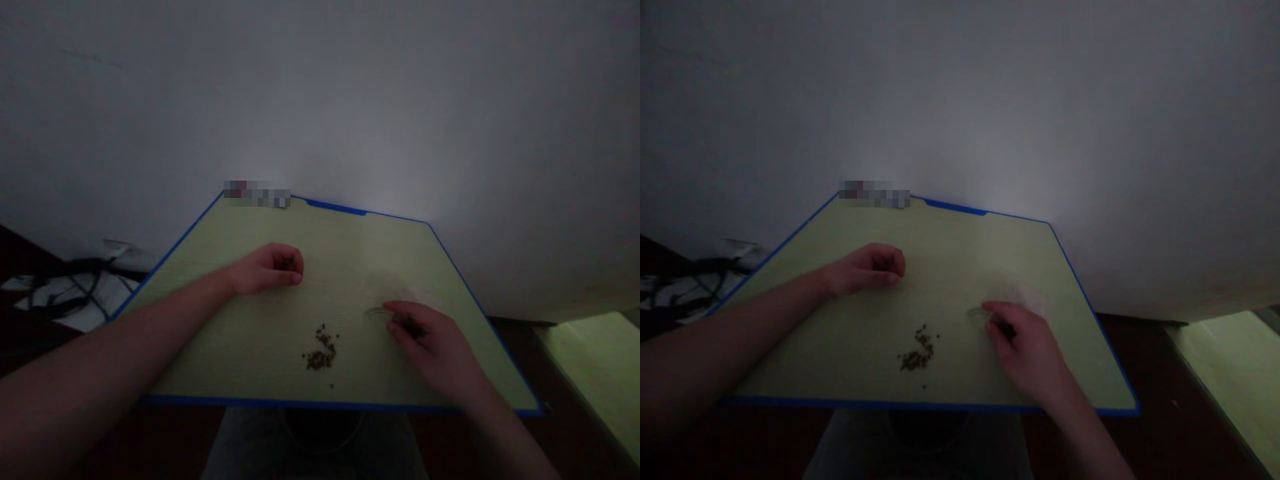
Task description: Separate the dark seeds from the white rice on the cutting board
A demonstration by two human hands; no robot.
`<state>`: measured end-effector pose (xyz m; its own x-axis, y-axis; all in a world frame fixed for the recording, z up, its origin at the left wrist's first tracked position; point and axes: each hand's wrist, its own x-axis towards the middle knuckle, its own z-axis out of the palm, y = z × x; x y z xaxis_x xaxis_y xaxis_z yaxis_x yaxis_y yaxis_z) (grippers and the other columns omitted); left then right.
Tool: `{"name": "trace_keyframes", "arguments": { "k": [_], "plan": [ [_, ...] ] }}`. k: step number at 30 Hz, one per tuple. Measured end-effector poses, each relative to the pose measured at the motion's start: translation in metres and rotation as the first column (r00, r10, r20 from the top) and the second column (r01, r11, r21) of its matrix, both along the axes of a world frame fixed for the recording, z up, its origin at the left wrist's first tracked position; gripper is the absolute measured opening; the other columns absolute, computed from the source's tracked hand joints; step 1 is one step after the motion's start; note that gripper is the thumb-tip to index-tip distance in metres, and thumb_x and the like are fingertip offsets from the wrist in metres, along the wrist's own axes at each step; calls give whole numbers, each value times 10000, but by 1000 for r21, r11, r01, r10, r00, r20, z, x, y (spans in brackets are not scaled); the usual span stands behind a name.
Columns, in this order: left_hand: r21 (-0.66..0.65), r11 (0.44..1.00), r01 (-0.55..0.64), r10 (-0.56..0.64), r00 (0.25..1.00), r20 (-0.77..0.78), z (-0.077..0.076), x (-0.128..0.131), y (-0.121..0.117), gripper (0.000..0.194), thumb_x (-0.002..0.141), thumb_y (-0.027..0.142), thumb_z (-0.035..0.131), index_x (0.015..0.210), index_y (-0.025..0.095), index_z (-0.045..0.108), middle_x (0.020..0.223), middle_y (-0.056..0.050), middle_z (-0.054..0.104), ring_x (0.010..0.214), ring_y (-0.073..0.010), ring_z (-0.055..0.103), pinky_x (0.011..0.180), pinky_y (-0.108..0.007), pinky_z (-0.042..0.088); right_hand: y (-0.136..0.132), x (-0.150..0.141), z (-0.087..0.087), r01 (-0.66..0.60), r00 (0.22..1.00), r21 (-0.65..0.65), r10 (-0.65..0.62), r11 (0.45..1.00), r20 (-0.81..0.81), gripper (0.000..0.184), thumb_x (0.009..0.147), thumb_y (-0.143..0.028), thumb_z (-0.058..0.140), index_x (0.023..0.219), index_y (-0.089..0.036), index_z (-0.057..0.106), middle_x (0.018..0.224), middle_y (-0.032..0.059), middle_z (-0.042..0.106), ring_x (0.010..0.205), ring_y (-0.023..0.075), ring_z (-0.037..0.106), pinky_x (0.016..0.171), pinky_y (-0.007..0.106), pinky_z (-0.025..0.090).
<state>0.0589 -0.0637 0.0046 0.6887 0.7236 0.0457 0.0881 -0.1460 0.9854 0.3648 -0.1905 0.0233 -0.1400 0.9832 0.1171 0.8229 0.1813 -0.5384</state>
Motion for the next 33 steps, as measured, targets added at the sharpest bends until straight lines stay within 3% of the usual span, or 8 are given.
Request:
{"name": "trace_keyframes", "arguments": {
  "k": [3, 9, 17, 33],
  "plan": [
    [1, 1000, -5, 5, 1000, 5, 0, 1, 0, 256, 708, 348, 723, 731, 138, 579, 616, 39, 531, 563, -73, 455, 519, -191, 347, 1, -20, 0, -198, 980, -56, 196, 979, -32, 303, 899, -194, 494, 1141, -202, 676, 960, 70, 728, 833, 194, 673, 724, 335, 531],
    [-1, 1000, 5, -5, 1000, 5, 0, 0, 1, 263, 708, 349, 727, 734, 134, 578, 616, 35, 534, 554, -71, 453, 504, -190, 340, -1, -29, 1, -324, 945, -135, 316, 936, -82, 296, 897, -131, 491, 1109, -210, 682, 1027, 64, 731, 939, 197, 672, 838, 356, 528],
    [13, 1000, -7, 7, 1000, -11, -1, 0, 1, 270, 706, 370, 723, 737, 144, 578, 617, 36, 537, 556, -75, 460, 508, -191, 352, -7, -25, -3, -242, 970, -129, 236, 962, -61, 277, 892, -170, 509, 1101, -223, 682, 996, 67, 738, 887, 210, 681, 788, 376, 540],
    [13, 1000, -9, 9, 1000, -10, 0, 1, 1, 284, 697, 377, 731, 730, 142, 576, 611, 37, 539, 553, -70, 452, 500, -186, 348, -20, -20, 1, -334, 942, -170, 324, 927, -82, 289, 879, -127, 503, 1088, -230, 674, 1006, 54, 732, 911, 197, 677, 803, 362, 540]
  ]
}}
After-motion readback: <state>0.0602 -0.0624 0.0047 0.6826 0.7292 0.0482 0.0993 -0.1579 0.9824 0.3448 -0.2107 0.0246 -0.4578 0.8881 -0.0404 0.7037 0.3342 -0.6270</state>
